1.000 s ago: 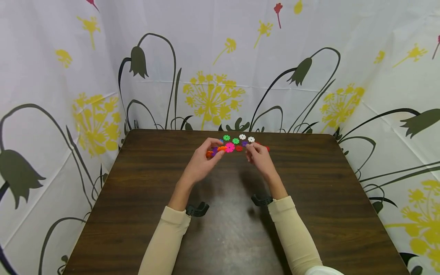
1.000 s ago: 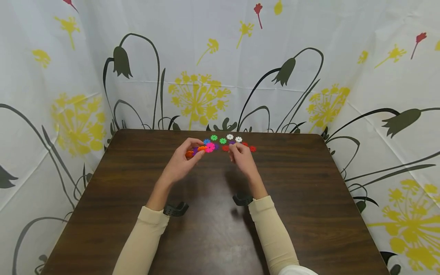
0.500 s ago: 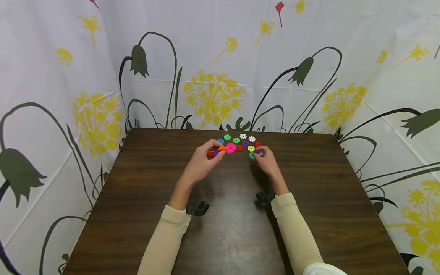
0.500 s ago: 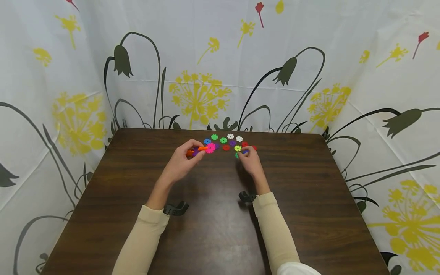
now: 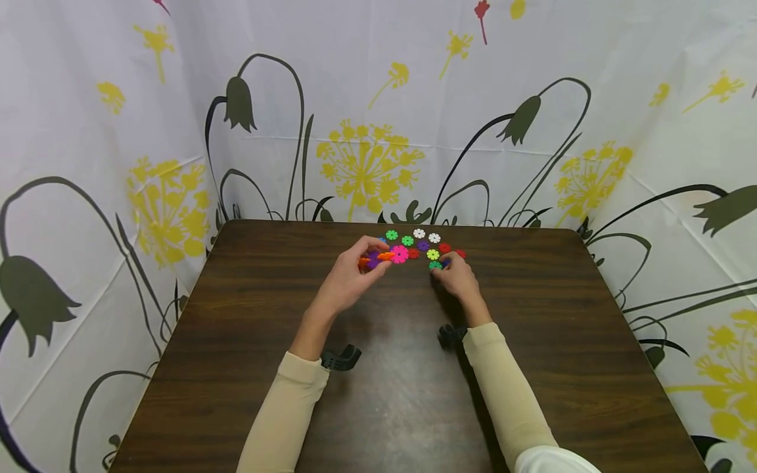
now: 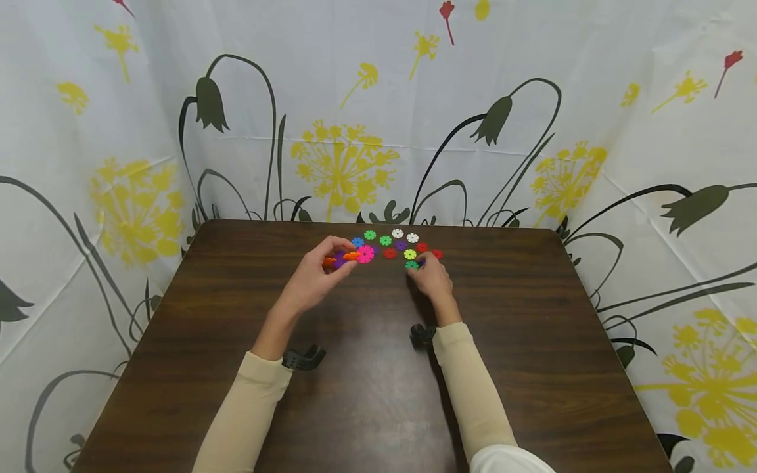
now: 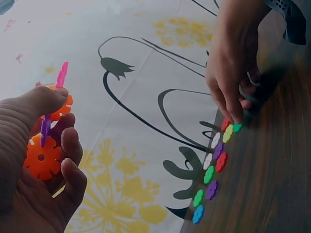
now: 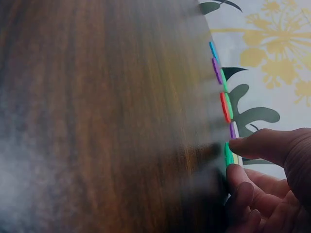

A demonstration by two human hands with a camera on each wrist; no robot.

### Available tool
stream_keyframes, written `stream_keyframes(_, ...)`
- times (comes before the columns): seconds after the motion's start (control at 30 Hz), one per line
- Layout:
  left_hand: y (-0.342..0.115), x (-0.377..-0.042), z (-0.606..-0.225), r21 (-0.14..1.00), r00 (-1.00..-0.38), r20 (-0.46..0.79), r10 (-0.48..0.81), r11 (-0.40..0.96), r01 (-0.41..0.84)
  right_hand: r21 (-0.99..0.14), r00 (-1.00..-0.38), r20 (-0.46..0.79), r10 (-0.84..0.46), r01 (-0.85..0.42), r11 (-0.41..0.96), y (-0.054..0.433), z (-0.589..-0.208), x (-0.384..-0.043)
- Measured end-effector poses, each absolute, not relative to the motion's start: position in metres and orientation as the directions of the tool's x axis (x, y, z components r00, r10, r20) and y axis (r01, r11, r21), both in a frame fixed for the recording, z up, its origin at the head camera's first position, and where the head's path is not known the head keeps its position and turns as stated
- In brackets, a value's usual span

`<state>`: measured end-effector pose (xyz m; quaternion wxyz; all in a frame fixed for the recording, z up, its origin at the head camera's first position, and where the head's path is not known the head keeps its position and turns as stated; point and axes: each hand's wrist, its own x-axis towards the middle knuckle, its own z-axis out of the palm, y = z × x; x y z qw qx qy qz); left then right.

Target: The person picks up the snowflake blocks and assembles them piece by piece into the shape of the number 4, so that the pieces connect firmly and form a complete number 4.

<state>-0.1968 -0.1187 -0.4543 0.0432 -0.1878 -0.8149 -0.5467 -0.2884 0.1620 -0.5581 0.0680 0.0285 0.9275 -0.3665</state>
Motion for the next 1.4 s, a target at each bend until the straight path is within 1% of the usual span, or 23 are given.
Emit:
stream_keyframes(0.17, -0.118, -0.197, -0.456, 0.875, -0.927, 0.266, 0.266, 0.336, 0.347, -0.646, -0.985, -0.172, 0.024, 0.132, 0.752, 0.160, -0.554, -0.288)
stream_keyframes(0.4, -0.116, -0.198, -0.456, 0.867, -0.927, 0.264, 0.266, 0.355, 0.349, -0.668, -0.983, -0.186, 0.007, 0.132, 0.733, 0.163, -0.553, -0.291)
stream_keyframes(0.57, -0.116, -0.198, -0.457, 0.865, -0.928, 0.262, 0.263, 0.362, 0.347, -0.695, -0.984, -0.179, -0.003, 0.125, 0.708, 0.165, -0.555, -0.291)
stream_keyframes(0.77, -0.118, -0.197, -0.459, 0.874, -0.943, 0.228, 0.242, 0.376, 0.308, -0.708, -0.987, -0.158, 0.010, 0.120, 0.696, 0.165, -0.559, -0.288)
stream_keyframes(0.93, -0.123, -0.200, -0.462, 0.895, -0.951, 0.208, 0.228, 0.348, 0.279, -0.739, -0.993, -0.118, 0.022, 0.103, 0.666, 0.165, -0.560, -0.286)
stream_keyframes(1.13, -0.131, -0.204, -0.462, 0.921, -0.956, 0.199, 0.215, 0.293, 0.257, -0.802, -0.996, -0.085, 0.004, 0.071, 0.593, 0.166, -0.563, -0.284)
stream_keyframes(1.27, -0.133, -0.203, -0.462, 0.924, -0.955, 0.215, 0.205, 0.275, 0.267, -0.874, -0.996, -0.085, -0.033, 0.059, 0.482, 0.169, -0.560, -0.284)
stream_keyframes(1.4, -0.132, -0.204, -0.463, 0.924, -0.953, 0.225, 0.204, 0.265, 0.275, -0.927, -0.992, -0.113, -0.050, 0.087, 0.364, 0.169, -0.552, -0.281)
